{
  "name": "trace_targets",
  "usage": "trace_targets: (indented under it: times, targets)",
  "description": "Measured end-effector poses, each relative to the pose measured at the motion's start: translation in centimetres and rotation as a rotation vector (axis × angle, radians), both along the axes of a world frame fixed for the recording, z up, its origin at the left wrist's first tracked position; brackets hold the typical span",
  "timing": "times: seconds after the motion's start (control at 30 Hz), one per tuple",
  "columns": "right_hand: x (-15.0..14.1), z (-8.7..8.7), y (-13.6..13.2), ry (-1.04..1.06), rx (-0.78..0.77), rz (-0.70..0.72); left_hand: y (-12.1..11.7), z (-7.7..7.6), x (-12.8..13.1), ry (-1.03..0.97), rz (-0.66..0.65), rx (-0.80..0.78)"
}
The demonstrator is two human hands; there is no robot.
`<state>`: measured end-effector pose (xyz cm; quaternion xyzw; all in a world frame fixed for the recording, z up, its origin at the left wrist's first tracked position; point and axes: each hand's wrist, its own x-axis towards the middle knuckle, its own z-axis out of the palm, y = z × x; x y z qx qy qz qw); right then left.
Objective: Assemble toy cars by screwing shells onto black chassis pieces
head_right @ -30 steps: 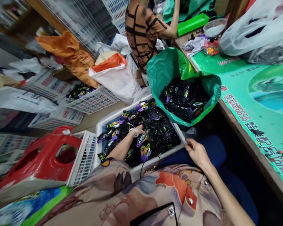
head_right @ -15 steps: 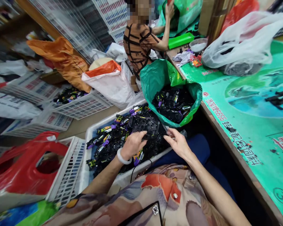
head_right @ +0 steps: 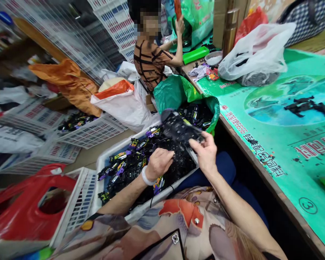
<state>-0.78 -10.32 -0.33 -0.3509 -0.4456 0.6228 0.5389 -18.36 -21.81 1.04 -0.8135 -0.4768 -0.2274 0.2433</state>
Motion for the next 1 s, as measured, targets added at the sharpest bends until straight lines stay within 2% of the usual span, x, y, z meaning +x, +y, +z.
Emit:
trace_targets:
  times: [0.07,0.13,0.27,0.43,0.63,0.8,0.9,1.0]
  targets:
    - [1.3,0.2,1.2,0.031,-0.040,-0.132,-0.1,-0.3,-0.1,-0.003,-0.029,0.011]
    - [2.7,0.3,2.3,0.058,-0.073,-0.195,0.0,-0.1,-0.2,0.030,-0.041,-0.012]
    - [4.5,0.3,2.8,0.032,-0.091,-0.199,0.8,0.9,-0.2,0.096,-0.085,-0.065]
    - [4.5,-0.2,1.7,0.067,-0.157,-0.169,2.1,2.2,0.4,0.227,-0.089,-0.111]
    - [4.9,-0.4,1.8,0.073,-0.172,-0.254,2.6,2.1,0.7,0.225,-0.109,-0.128]
    - [5.4,-0.1,2.8,0.096,-0.093,-0.335,3.4,2.3,0.6,0.258,-0.156,0.010]
    - [5.8,0.8,3.7,0.091,-0.006,-0.403,4.5,3.7,-0.3,0.259,-0.149,0.110]
    - [6.2,2.3,4.6,0.071,0.106,-0.489,6.6,5.7,-2.3,0.259,-0.088,0.205]
